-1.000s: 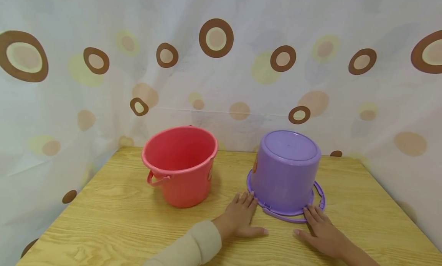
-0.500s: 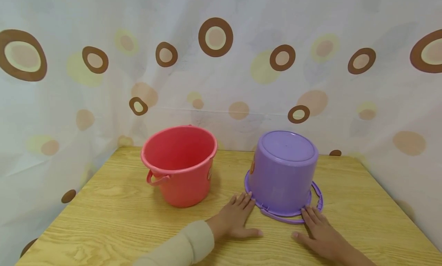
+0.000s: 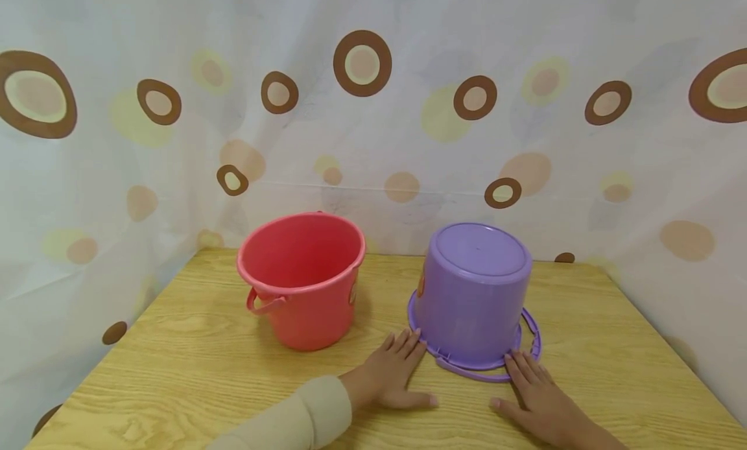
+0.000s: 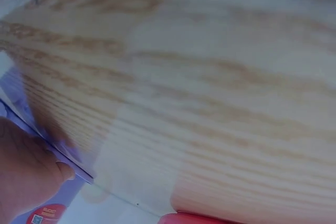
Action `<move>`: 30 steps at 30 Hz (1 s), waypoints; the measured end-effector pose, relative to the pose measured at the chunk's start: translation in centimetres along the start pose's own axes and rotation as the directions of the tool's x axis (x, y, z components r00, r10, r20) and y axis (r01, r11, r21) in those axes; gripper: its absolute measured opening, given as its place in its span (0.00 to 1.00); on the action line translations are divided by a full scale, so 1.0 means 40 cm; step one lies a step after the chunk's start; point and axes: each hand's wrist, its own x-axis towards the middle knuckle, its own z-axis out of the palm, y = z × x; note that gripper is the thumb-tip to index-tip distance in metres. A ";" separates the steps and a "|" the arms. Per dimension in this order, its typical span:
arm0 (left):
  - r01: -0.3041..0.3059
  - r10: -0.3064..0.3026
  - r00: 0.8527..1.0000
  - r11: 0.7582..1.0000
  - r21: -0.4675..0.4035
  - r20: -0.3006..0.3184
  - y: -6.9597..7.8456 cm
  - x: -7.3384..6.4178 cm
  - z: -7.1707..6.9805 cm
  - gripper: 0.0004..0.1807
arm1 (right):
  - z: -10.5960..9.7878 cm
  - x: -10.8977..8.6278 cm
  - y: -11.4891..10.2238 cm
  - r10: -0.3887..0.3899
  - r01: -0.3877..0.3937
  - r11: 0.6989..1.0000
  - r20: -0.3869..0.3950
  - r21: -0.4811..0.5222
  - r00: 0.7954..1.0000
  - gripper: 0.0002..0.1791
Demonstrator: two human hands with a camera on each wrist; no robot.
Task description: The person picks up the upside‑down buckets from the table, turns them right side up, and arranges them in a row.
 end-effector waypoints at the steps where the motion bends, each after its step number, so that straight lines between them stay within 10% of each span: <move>1: -0.001 0.001 1.000 1.000 0.002 -0.006 0.000 -0.003 0.000 0.52 | 0.000 0.000 0.000 -0.001 0.001 1.000 0.001 -0.006 1.000 0.40; 30: -0.017 0.016 1.000 0.995 0.099 0.013 0.001 -0.057 -0.018 0.46 | -0.013 -0.008 0.011 -0.079 0.077 0.995 -0.035 -0.061 0.996 0.38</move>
